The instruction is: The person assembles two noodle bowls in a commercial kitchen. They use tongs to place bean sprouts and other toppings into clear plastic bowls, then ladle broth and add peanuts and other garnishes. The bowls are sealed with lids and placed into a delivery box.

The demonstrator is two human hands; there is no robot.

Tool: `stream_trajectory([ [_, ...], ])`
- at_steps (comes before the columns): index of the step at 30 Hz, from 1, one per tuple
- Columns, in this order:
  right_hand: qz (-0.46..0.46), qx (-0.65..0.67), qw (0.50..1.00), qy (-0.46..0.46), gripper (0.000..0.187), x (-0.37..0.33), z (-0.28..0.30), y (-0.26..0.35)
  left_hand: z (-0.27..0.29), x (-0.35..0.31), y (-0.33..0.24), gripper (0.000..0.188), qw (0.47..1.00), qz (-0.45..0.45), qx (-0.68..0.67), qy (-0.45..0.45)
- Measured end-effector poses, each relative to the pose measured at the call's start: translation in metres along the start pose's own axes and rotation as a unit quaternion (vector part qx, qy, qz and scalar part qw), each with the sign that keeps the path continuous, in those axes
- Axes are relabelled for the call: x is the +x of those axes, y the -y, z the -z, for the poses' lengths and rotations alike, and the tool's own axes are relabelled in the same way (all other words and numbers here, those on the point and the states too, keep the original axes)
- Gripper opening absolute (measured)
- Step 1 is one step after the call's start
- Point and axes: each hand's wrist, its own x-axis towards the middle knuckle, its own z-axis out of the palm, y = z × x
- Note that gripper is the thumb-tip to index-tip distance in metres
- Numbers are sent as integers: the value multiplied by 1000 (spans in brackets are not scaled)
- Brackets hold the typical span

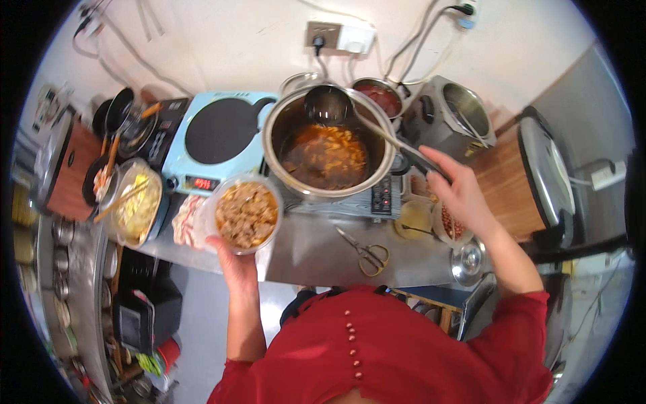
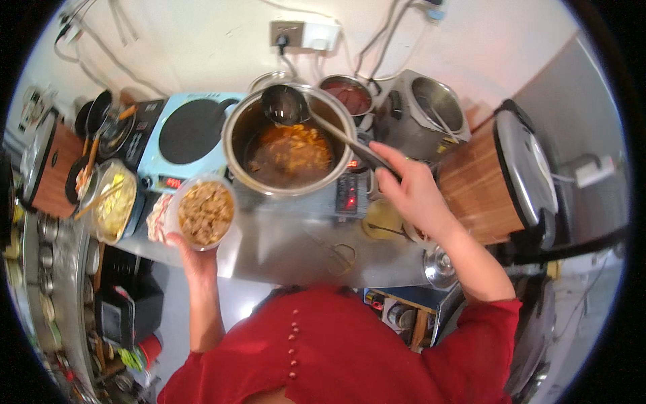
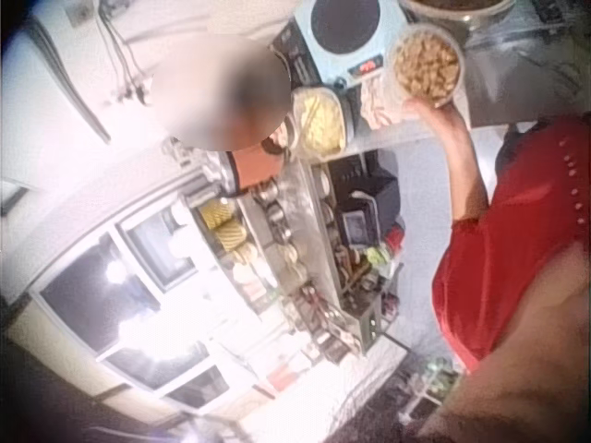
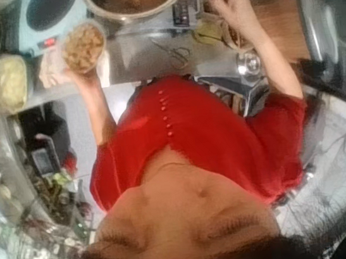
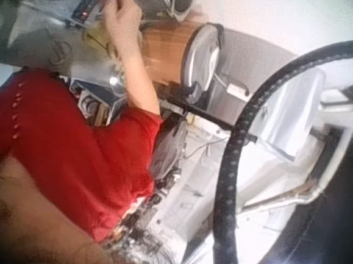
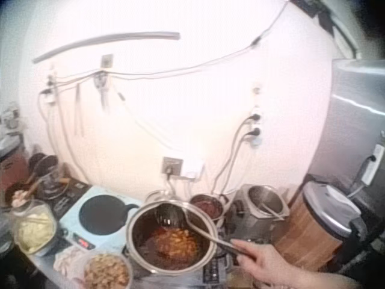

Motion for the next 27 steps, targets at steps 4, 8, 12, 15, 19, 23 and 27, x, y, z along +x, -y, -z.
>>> stream_trajectory([
  [4, -96, 138, 984, -51, 44, 24, 37, -31, -5, -2, -5, 95, 1000, -12, 13, -5],
  [8, -87, -135, 980, -114, 42, 77, 23, -92, -12, -5, -9, 94, 1000, -16, 27, 0],
  [12, -126, -259, 951, -108, 31, 105, -11, -140, -15, -6, -11, 95, 999, -22, 34, -23],
  [15, -138, -285, 944, -96, 23, 113, -26, -158, -16, -6, -13, 95, 997, -28, 52, -41],
  [19, -148, -312, 935, -75, 23, 120, -37, -174, -19, -6, -14, 96, 996, -37, 76, -38],
  [23, -145, -252, 949, -122, 23, 129, -42, -190, -20, -5, -16, 96, 996, -38, 76, -22],
  [27, -281, -30, 950, -135, 23, 136, -34, -196, -19, -4, -15, 98, 996, -39, 75, -18],
])
